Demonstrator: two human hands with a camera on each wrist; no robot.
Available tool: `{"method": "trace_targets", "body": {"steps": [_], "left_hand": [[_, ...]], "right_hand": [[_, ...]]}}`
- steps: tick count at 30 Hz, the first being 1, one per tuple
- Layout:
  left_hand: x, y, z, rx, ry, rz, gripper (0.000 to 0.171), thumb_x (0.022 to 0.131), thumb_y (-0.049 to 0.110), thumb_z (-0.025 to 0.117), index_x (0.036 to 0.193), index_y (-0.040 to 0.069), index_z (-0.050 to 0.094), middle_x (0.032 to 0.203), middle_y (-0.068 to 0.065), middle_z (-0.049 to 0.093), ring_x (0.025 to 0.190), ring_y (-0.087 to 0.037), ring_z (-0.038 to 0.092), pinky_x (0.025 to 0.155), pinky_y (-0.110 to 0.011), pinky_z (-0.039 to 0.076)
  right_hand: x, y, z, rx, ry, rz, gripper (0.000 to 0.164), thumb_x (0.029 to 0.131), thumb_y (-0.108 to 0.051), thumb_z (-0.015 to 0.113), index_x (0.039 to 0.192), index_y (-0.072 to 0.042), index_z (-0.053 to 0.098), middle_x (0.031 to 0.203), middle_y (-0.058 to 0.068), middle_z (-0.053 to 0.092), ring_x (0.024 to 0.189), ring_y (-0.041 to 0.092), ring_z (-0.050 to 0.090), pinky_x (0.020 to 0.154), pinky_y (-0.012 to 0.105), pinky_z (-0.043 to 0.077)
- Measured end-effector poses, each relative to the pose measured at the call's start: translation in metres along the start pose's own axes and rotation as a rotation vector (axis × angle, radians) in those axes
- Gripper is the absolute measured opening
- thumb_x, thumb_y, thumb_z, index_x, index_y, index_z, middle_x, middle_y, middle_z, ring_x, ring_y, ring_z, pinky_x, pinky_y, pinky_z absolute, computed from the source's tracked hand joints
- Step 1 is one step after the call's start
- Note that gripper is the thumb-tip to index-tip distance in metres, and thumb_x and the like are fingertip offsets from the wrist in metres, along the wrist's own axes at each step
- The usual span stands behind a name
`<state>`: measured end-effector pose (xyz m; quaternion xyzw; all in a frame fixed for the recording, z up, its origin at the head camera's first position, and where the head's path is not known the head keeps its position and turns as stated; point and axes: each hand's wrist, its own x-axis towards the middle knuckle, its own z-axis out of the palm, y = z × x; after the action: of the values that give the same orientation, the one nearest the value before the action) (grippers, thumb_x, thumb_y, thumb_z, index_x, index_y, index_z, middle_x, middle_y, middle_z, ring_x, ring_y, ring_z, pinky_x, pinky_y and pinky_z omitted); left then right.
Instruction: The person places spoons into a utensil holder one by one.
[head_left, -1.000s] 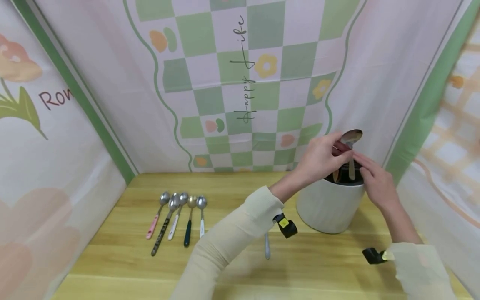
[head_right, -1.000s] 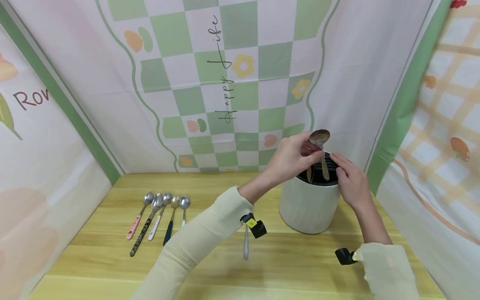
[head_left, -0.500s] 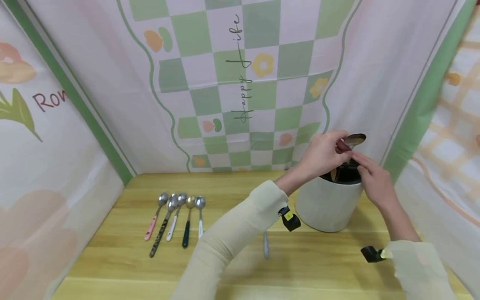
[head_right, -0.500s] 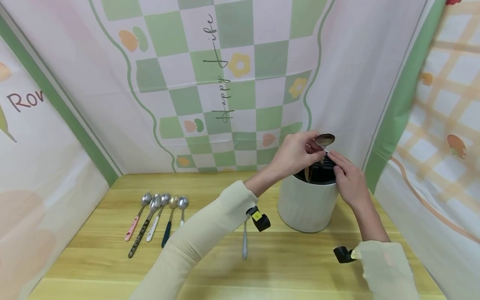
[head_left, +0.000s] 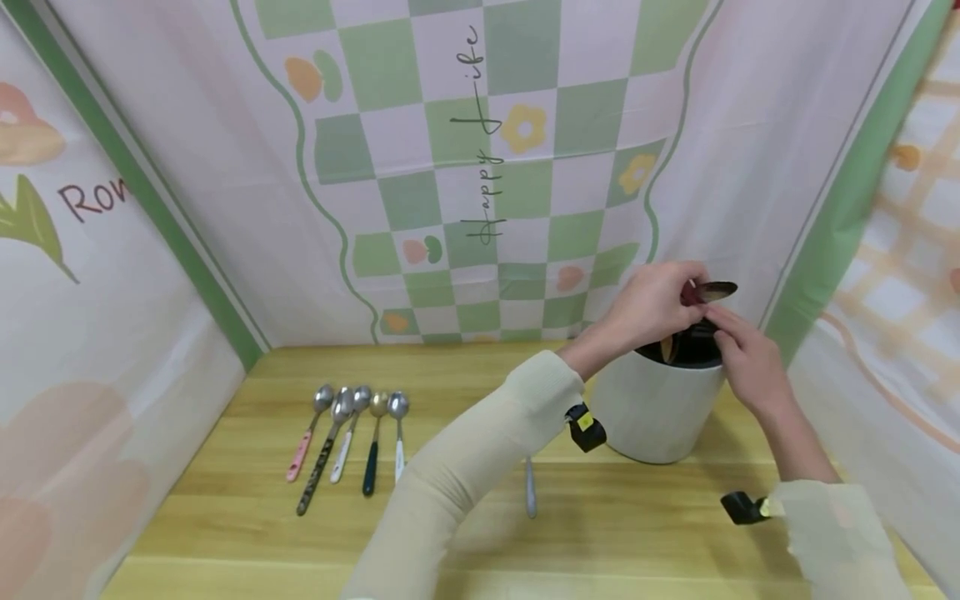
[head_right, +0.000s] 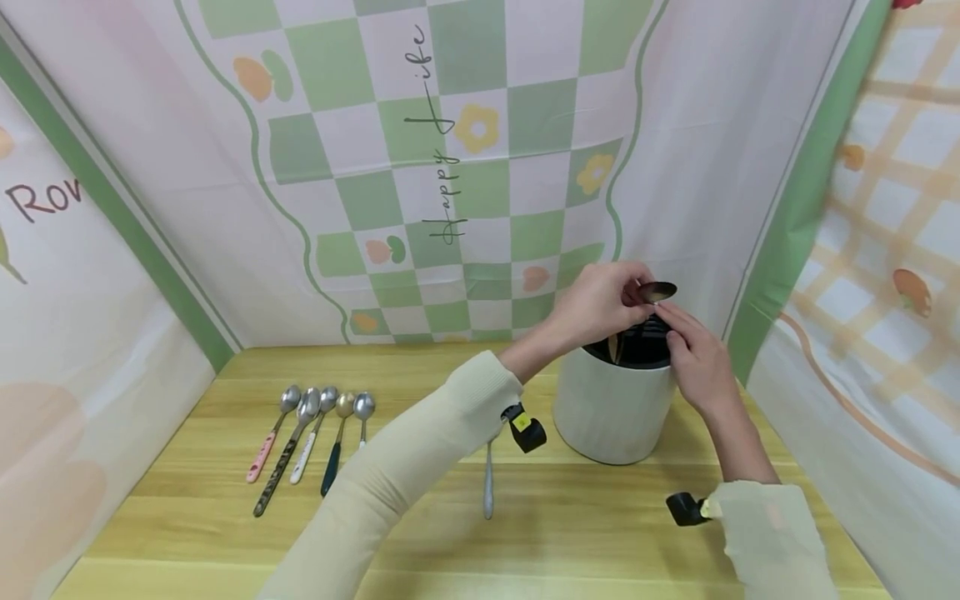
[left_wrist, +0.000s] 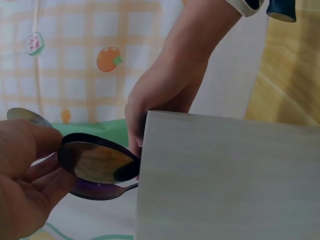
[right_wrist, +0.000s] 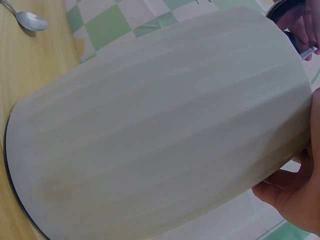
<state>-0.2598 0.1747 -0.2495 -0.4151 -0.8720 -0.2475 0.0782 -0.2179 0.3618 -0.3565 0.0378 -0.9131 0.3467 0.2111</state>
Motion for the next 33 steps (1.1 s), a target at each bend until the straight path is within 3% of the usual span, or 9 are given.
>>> {"method": "trace_targets", "body": {"steps": [8,15,21,28,33], "left_hand": [[0.006,0.004,-0.001,0.114,-0.054,0.039,0.006,0.096,0.023,0.065,0.102,0.021,0.066,0.1,0.013,0.07,0.088,0.002,0.062,0.074,-0.008,0.046],[0.009,0.008,-0.002,0.196,-0.073,0.065,0.007,0.098,0.023,0.062,0.104,0.022,0.066,0.101,0.013,0.069,0.087,-0.001,0.062,0.075,-0.011,0.046],[0.011,0.012,0.001,0.3,-0.081,0.102,0.01,0.101,0.025,0.056,0.099,0.023,0.065,0.097,0.014,0.067,0.084,-0.002,0.059,0.071,-0.014,0.044],[0.012,0.015,0.005,0.398,-0.077,0.107,0.022,0.105,0.031,0.048,0.086,0.024,0.056,0.087,0.011,0.063,0.076,-0.004,0.055,0.067,-0.016,0.042],[0.01,0.016,0.008,0.47,-0.078,0.105,0.021,0.105,0.029,0.047,0.089,0.026,0.059,0.089,0.011,0.066,0.074,-0.004,0.054,0.064,-0.017,0.042]], "right_hand": [[-0.001,0.001,0.0,-0.022,0.012,0.0,0.048,0.109,-0.025,0.031,0.146,0.002,0.045,0.155,0.023,0.037,0.146,0.038,0.029,0.119,0.06,0.023],[0.0,0.0,-0.001,-0.022,0.009,-0.001,0.048,0.108,-0.024,0.031,0.144,0.005,0.045,0.152,0.029,0.038,0.141,0.054,0.032,0.116,0.065,0.024],[-0.002,0.0,-0.001,-0.041,0.029,-0.004,0.048,0.108,-0.024,0.032,0.143,0.005,0.047,0.15,0.029,0.041,0.142,0.048,0.034,0.118,0.062,0.026],[-0.002,0.0,-0.001,-0.048,0.047,-0.002,0.044,0.108,-0.021,0.034,0.136,0.007,0.052,0.146,0.031,0.046,0.135,0.055,0.039,0.113,0.063,0.029],[0.0,0.001,-0.001,-0.048,0.038,0.009,0.043,0.107,-0.022,0.034,0.137,0.002,0.054,0.146,0.028,0.046,0.134,0.055,0.041,0.109,0.067,0.032]]}}
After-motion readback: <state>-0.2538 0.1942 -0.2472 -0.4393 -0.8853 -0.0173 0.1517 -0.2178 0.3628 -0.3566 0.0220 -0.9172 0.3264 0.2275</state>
